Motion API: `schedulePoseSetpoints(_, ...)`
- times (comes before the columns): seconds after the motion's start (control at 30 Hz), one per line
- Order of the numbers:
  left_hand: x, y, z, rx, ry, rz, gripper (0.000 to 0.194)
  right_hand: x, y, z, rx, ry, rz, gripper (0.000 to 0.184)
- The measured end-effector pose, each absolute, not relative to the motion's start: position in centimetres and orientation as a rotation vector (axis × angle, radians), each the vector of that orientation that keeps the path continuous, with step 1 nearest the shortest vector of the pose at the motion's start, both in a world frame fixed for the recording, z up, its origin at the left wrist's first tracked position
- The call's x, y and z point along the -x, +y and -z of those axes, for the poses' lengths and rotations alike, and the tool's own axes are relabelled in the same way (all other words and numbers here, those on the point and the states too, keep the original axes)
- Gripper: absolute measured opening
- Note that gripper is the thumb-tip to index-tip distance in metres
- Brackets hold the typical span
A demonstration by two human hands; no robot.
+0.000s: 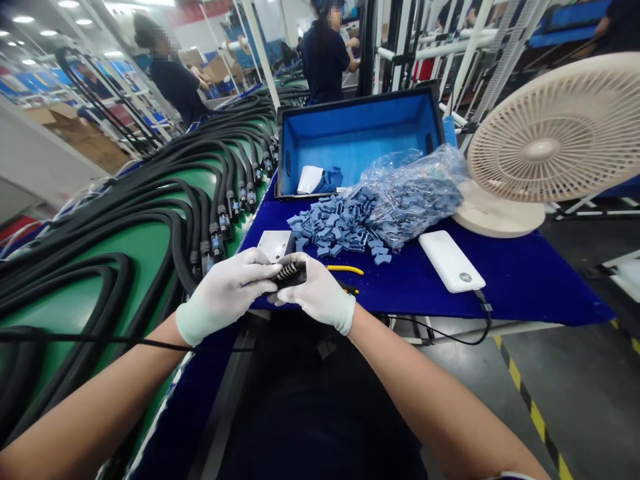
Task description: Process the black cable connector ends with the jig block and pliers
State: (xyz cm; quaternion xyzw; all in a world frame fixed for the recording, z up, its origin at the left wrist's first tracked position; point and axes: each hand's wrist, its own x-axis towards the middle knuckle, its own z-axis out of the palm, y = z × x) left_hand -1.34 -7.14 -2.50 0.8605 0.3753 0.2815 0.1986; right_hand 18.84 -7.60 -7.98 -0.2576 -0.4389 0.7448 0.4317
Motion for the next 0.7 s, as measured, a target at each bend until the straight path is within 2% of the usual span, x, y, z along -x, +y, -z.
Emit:
schedulePoseSetpoints(0.13, 1.5, -6.7, 3.2, -2.193, 1.038, -0.741, 0.031, -19.1, -7.7, 8.0, 0.618, -1.159, -1.907, 0.048)
schedulePoseSetpoints(0.27, 0.9, -5.1, 3.6, -1.738, 1.147, -0.797, 0.085, -19.0, -7.9, 8.0, 0.704, -1.163, -1.804, 0.044)
schedulePoseSetpoints(0.33, 0.6, -4.8, 3.6, -1.685, 1.206, -0.814, 0.095, -18.9, -7.7, 8.2, 0.714, -1.125, -1.788, 0.044)
schedulePoseSetpoints(0.4, 0.3, -5.6, 3.8, -1.749, 1.326, -0.902, 0.079, -18.9, -7.6, 8.6, 0.677, -1.084, -1.78, 0.044)
schedulePoseSetpoints(0.5, 0.2, -8.5, 5.0, -1.791, 1.499, -1.045, 0.026, -18.5, -8.1, 9.5, 0.61, -1.005, -1.66, 0.043)
schedulePoseSetpoints(0.53, 0.2, -9.5, 5.7, -1.707, 1.484, -1.029, 0.014, -18.2, -8.5, 9.8, 0.607, -0.975, -1.606, 0.042)
schedulePoseSetpoints(0.57, 0.2, -10.3, 6.4, -1.54, 1.429, -1.014, 0.012, -17.7, -9.1, 10.1, 0.619, -0.969, -1.564, 0.042)
schedulePoseSetpoints(0.63, 0.7, -11.2, 7.6, -1.127, 1.246, -1.073, 0.026, -17.0, -10.4, 10.4, 0.664, -1.096, -1.547, 0.048)
schedulePoseSetpoints(0.7, 1.5, -10.9, 8.0, -0.778, 1.09, -1.246, 0.028, -17.0, -11.2, 10.5, 0.725, -1.455, -1.512, 0.057)
